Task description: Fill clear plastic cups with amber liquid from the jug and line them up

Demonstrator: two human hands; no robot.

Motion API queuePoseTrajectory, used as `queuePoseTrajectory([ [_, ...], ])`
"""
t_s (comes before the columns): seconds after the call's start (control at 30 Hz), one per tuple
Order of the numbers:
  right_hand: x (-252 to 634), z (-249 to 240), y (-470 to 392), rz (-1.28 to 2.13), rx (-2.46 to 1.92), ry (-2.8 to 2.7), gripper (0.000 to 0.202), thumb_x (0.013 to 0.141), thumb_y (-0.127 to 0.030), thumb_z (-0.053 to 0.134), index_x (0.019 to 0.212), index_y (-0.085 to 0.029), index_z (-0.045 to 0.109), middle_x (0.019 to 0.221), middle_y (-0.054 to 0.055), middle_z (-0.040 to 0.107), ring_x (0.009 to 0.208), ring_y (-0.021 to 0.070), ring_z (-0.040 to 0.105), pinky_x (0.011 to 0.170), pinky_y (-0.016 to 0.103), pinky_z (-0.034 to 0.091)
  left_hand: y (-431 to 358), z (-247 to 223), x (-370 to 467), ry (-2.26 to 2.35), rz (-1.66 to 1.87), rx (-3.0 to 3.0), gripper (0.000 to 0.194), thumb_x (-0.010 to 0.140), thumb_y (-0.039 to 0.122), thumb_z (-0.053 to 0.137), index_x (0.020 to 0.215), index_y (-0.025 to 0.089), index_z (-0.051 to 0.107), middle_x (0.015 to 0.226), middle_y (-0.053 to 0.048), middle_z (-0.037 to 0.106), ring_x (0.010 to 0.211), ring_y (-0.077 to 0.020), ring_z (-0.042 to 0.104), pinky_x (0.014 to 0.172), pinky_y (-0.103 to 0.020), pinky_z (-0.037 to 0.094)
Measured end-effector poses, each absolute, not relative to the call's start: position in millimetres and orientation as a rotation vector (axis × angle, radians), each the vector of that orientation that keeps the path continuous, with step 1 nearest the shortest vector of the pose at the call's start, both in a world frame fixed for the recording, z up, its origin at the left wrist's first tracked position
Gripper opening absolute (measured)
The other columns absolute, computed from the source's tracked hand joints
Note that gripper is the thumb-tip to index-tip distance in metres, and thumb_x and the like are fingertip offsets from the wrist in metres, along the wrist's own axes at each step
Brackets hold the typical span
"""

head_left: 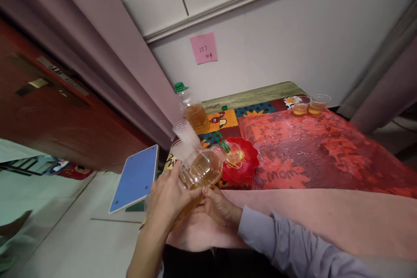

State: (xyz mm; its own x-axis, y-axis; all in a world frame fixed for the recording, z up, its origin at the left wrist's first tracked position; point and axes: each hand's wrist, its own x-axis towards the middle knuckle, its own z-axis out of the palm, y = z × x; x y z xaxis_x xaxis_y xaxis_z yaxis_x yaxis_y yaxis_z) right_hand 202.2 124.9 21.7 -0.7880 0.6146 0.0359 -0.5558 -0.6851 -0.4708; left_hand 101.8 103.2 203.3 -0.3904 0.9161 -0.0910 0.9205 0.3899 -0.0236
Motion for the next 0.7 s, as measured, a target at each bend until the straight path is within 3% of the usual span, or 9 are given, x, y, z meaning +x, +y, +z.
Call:
queuePoseTrajectory([
  [0.37, 201.8, 17.9, 124.6, 2.398, -0.153, -0.638, 0.074, 0.082, -0.071, 0.091, 0.134, -0.026, 0.065, 0.126, 0.010, 0.081, 0.109, 0.0297, 0.079, 0.101, 0.057, 0.063, 102.9, 200.9, 100.6, 2.570, -0.133, 1.679, 0.094, 0.083, 0.063, 0.076, 0.161, 0.016, 0.053, 0.137, -0.023, 0.075, 0.133, -0.0458, 0.071, 0.109, -0.054, 0.054],
  [0.7, 203.9, 21.8, 124.8, 2.409, -0.139, -0.650, 0.076, 0.083, -0.071, 0.091, 0.138, -0.025, 0.065, 0.125, 0.012, 0.082, 0.116, 0.0326, 0.079, 0.104, 0.060, 0.062, 102.2, 201.3, 99.8, 2.569, -0.112, 1.695, 0.090, 0.083, 0.063, 0.077, 0.159, 0.018, 0.055, 0.135, -0.023, 0.076, 0.133, -0.0450, 0.071, 0.109, -0.053, 0.055],
])
